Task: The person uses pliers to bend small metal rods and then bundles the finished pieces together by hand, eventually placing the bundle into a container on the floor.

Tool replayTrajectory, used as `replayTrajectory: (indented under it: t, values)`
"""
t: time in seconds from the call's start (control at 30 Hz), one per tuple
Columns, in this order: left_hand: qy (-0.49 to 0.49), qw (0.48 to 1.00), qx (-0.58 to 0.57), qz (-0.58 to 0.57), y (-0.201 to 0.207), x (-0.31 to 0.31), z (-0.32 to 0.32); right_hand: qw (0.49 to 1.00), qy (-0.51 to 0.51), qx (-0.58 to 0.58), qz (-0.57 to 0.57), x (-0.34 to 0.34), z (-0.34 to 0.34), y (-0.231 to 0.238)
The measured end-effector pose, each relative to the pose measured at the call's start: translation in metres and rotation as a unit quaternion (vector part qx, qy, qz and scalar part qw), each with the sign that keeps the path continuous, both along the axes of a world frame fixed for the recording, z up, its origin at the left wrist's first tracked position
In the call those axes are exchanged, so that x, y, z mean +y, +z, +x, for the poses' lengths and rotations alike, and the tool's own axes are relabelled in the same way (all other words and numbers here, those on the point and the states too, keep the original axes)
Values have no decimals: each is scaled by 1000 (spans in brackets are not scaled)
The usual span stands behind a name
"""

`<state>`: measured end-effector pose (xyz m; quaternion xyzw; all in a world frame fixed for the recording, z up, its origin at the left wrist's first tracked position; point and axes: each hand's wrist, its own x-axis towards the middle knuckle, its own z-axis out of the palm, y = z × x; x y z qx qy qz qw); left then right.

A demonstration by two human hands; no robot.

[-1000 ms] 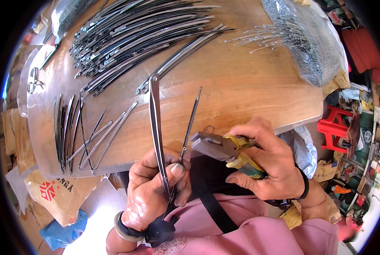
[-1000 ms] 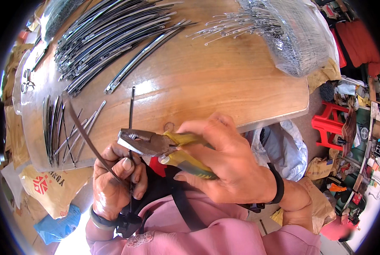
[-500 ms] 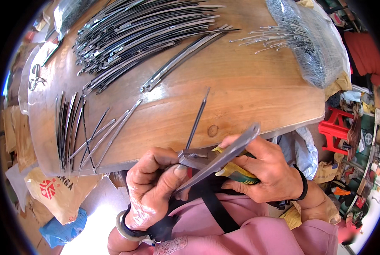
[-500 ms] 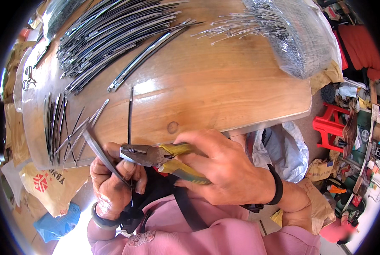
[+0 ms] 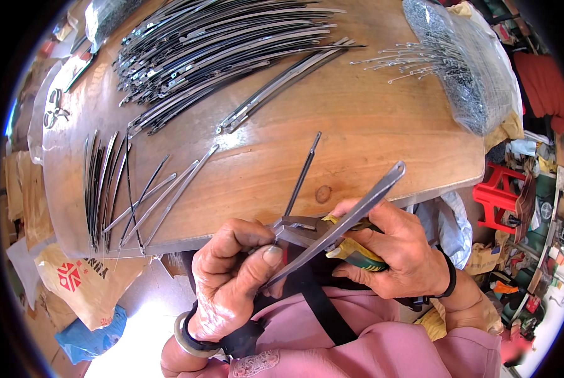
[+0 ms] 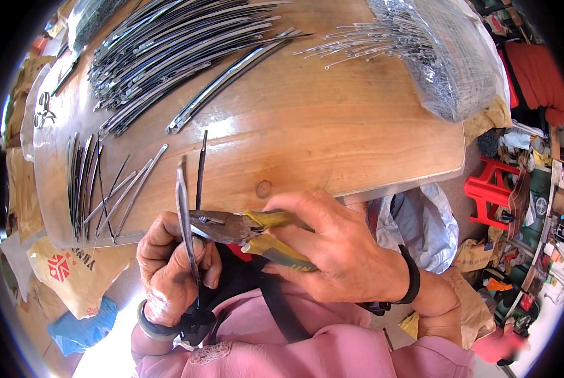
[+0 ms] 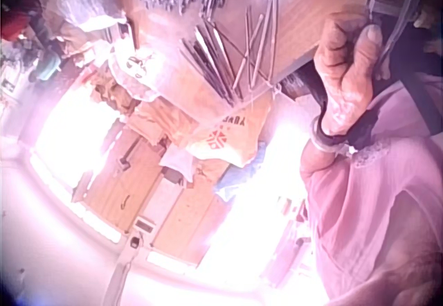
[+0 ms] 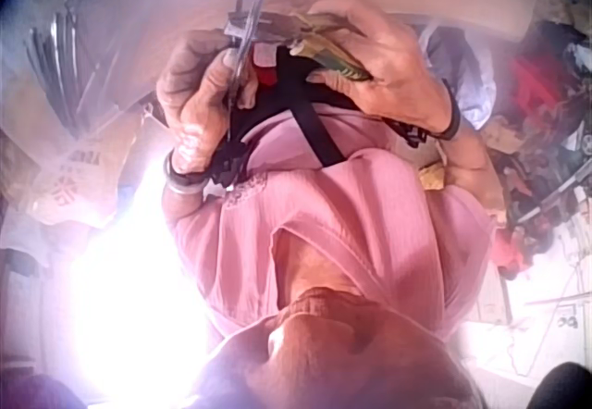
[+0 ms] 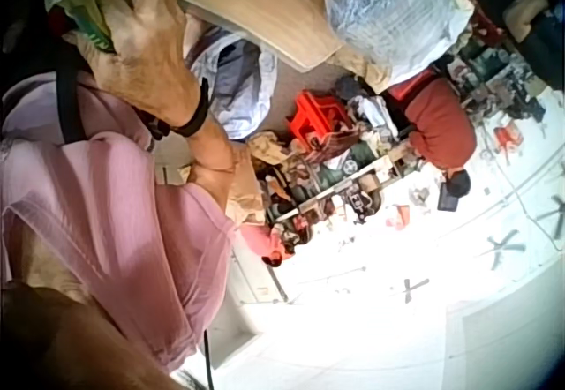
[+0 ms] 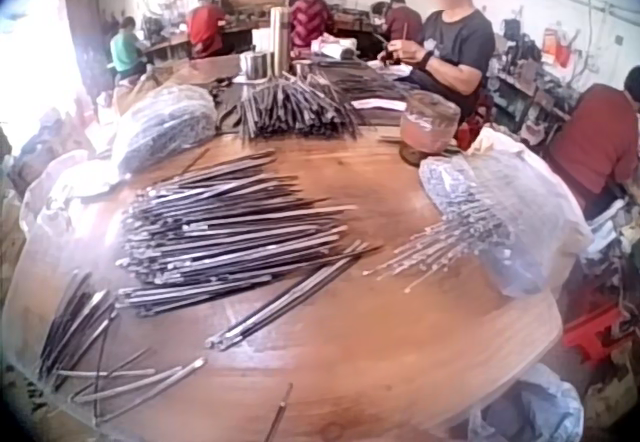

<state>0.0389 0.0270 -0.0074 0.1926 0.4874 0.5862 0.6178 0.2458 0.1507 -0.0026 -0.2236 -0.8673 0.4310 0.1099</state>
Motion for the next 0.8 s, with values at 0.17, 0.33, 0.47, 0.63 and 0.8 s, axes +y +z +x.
replayTrajectory:
  t: [0.17,0.33,0.47,0.63,0.8]
  values:
    - [1,1000,5,-3,0,0,-1,1000,-1,5,10,0,0,-3]
    - [6,1000,-2,-7,0,0,0,1000,-8,5,19,-2,-1,-6]
    - [2,1000,1,-8,-1,-1,-1,1000,-7,-3,30,-2,-1,-6]
    - [5,1000,8,-20,0,1,0,999,-12,4,36,-2,-3,-6]
    - [8,999,13,-29,0,1,0,999,-12,19,39,-1,-6,-5]
